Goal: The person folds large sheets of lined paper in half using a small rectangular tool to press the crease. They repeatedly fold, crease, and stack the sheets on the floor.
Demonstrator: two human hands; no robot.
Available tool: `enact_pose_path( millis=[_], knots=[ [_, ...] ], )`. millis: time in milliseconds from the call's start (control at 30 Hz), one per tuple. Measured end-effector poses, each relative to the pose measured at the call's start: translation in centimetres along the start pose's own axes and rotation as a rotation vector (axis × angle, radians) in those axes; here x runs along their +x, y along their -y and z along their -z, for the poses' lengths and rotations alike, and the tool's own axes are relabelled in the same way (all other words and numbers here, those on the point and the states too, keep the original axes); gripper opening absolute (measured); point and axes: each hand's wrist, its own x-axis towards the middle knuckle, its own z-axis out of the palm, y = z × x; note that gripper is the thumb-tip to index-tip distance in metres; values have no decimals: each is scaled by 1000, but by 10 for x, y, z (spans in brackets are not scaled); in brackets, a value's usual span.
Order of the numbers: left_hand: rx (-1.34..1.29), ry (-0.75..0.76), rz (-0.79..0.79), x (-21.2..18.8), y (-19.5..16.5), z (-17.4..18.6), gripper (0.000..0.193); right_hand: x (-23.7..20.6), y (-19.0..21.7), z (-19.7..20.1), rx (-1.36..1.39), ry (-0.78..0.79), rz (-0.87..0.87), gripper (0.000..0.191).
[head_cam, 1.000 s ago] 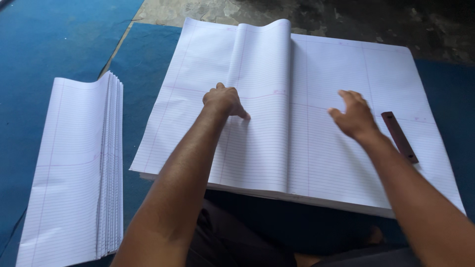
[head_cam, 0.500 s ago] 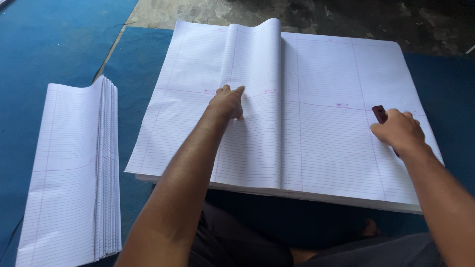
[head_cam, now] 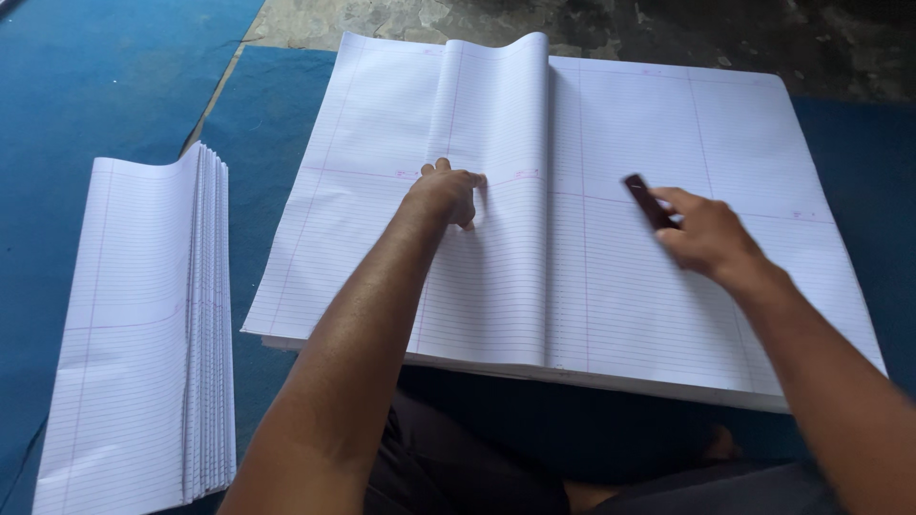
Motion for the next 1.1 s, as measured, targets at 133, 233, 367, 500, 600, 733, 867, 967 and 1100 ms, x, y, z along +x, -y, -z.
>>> enact_pose_path(
  millis=[133, 233, 367, 500, 600, 733, 867, 967, 1100],
  knots=[
    [19, -6, -8, 3, 1, -2, 86, -14, 46, -6, -16, 14, 302, 59],
    [7, -11, -7, 4, 1, -3, 87, -23, 70, -12, 7, -7, 525, 52],
    [13, -20, -4, 3, -1, -3, 88, -37, 85, -22, -43, 23, 730, 47],
    [-8, -41, -24, 1, -1, -3, 88, -45, 83, -36, -238, -11, 817, 49],
    [33, -37, -31, 0, -3, -1, 87, -47, 73, -46, -396, -9, 814, 51],
    [95, -40, -41, -4, -7, 3, 84, -47, 69, -56, -463, -41, 825, 53],
    [59, 31, -37, -9, -19, 15, 85, -39, 60, -35, -430, -8, 844, 46],
    [73, 40, -23, -14, -21, 18, 89, -32, 59, -37, -420, -35, 841, 43],
    [110, 51, -32, -17, -21, 21, 94, -11, 62, -40, -401, -51, 806, 46]
  ],
)
